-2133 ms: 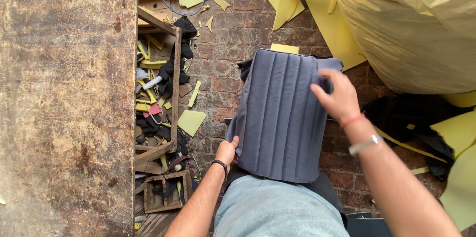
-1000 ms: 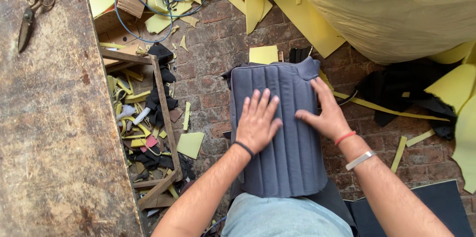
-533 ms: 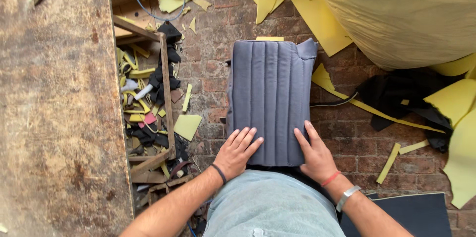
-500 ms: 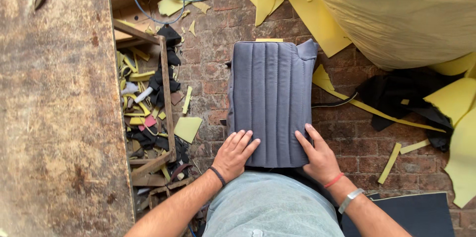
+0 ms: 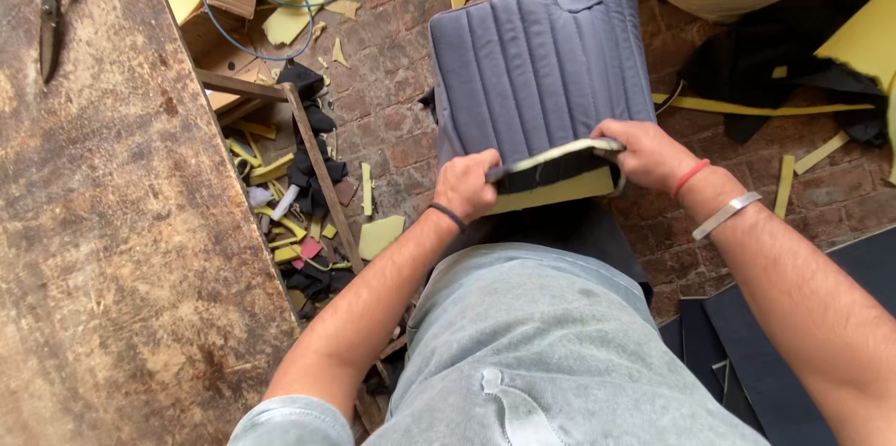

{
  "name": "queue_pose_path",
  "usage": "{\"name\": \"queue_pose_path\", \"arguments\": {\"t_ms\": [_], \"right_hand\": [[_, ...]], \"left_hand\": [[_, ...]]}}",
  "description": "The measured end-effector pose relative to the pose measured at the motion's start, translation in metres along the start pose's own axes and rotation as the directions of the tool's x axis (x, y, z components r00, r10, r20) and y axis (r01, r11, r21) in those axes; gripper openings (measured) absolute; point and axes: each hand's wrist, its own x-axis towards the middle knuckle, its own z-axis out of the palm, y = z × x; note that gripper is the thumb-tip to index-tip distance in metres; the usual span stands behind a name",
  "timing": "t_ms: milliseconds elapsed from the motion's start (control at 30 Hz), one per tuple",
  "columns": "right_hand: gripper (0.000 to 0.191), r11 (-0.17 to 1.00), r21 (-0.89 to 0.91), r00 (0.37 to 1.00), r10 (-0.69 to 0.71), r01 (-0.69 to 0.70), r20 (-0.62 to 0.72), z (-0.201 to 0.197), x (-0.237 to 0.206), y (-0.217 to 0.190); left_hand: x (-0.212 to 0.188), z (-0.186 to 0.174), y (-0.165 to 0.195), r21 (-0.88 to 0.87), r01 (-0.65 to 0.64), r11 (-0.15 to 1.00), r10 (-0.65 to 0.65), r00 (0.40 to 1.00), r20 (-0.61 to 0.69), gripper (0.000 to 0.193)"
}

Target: The person sits on the workshop floor and fits a gray fabric cover over a foam seat cushion, pulling and smoothing the fabric around the foam. They then use a pneumatic staple gun to fasten the covered cushion to a wooden frame and apply spray adhesive to a foam panel before pressing fabric onto it.

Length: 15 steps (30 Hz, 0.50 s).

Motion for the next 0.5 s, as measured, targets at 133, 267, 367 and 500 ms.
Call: {"name": "queue_pose_path", "arguments": {"t_ms": [133,267,367,500], "right_hand": [[0.056,0.927,-0.376,0.992,0.045,0.004,0.12,0.001,-0.015,-0.026],[0.051,0.887,-0.462,0.996,0.02,0.021,0.083,0.003,-0.014,-0.051],[0.048,0.873,-0.487,0.986,0.107,-0.029,0.132,0.001,-0.015,-0.054],[0.041,0.871,-0.483,0.996,-0.064,0.086,0.061,0.004,-0.021,-0.04]], "left_hand": [[-0.016,-0.029,0.015,0.015,-0.22,0.975,0.216,0.967,0.135,0.026],[-0.018,-0.05,0.021,0.017,-0.356,0.934,0.343,0.91,0.231,0.038],[-0.02,-0.046,0.02,0.069,-0.367,0.928,0.329,0.891,0.313,0.041],[-0.019,-0.029,0.013,0.217,-0.368,0.904,0.304,0.911,0.279,0.023]]}}
